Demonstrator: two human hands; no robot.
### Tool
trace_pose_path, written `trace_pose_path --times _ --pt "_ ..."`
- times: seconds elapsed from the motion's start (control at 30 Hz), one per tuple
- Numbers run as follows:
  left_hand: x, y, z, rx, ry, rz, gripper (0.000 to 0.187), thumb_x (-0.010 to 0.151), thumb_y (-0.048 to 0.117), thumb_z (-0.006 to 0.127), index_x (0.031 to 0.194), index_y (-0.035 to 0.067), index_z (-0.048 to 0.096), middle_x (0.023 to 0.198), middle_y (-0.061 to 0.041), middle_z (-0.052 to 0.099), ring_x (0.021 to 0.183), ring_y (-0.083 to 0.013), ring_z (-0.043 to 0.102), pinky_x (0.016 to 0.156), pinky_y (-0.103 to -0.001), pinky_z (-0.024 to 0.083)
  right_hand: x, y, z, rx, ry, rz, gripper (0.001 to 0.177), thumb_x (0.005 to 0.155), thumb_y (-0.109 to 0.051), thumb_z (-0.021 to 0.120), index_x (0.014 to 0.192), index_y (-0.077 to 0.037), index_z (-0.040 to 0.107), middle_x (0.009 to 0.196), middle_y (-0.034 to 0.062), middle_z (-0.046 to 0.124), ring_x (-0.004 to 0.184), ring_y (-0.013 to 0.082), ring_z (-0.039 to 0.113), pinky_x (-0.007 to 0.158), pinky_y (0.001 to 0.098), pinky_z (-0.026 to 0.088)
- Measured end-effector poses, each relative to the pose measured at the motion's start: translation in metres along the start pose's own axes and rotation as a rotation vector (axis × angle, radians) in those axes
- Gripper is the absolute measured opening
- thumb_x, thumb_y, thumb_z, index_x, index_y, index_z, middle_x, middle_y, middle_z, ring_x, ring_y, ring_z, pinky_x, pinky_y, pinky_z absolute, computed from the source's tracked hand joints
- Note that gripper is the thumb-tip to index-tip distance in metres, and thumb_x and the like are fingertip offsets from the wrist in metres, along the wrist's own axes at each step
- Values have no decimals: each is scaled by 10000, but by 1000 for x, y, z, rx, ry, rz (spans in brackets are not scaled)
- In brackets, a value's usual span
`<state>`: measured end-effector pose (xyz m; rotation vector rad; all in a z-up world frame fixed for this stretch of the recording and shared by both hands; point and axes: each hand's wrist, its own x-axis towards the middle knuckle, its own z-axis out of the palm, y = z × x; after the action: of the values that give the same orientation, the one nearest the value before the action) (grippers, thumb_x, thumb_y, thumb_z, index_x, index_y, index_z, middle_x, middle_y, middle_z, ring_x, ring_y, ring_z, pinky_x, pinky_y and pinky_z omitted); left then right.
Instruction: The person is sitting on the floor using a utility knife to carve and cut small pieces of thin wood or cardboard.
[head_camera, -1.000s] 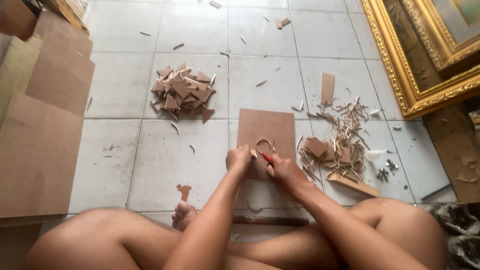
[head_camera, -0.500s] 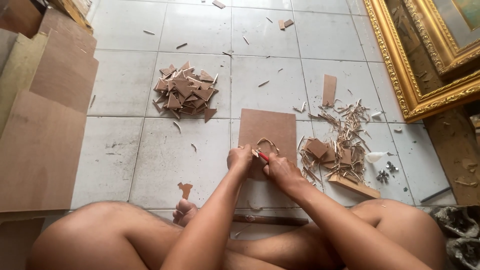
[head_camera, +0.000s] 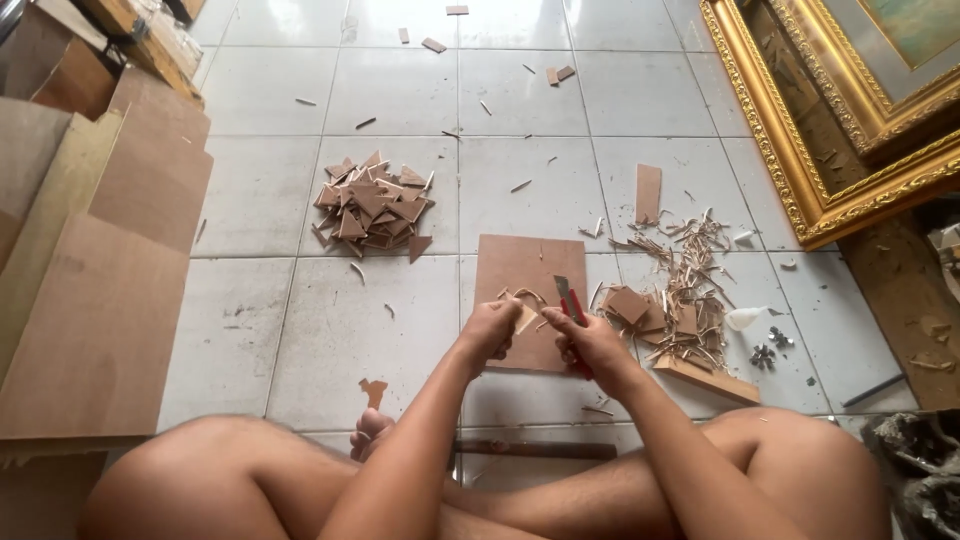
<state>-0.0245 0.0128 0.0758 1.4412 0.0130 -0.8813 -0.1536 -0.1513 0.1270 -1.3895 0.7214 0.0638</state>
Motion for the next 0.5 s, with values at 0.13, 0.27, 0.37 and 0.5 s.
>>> trace_pose_path --times 0.13,0.27,0.37,0.5 --pt "-7 12 12 -7 -88 -54 296 974 327 718 779 127 619 587 2 395 416 -104 391 385 -257 328 17 14 5 146 -31 78 407 989 -277 902 1225 4 726 789 71 636 596 149 591 408 253 473" --pt "-31 22 19 45 -58 -10 367 1001 457 749 971 103 658 741 -97 592 540 -181 613 428 -274 471 12 7 15 327 54 168 273 995 -250 876 1123 -109 680 782 -40 569 616 82 516 500 224 438" --pt "-34 13 24 13 9 43 394 986 427 821 1094 56 739 827 -136 712 615 -221 754 472 -285 582 4 -1 24 313 62 183 313 1009 -304 872 1124 -98 667 791 -59 516 609 68 485 501 222 403" --pt "3 -20 21 -196 250 -20 187 924 188 797 836 77 675 620 16 486 452 -90 557 407 -213 411 4 1 22 -11 39 58 428 1083 -413 794 1027 3 711 662 46 483 476 144 444 398 281 339"
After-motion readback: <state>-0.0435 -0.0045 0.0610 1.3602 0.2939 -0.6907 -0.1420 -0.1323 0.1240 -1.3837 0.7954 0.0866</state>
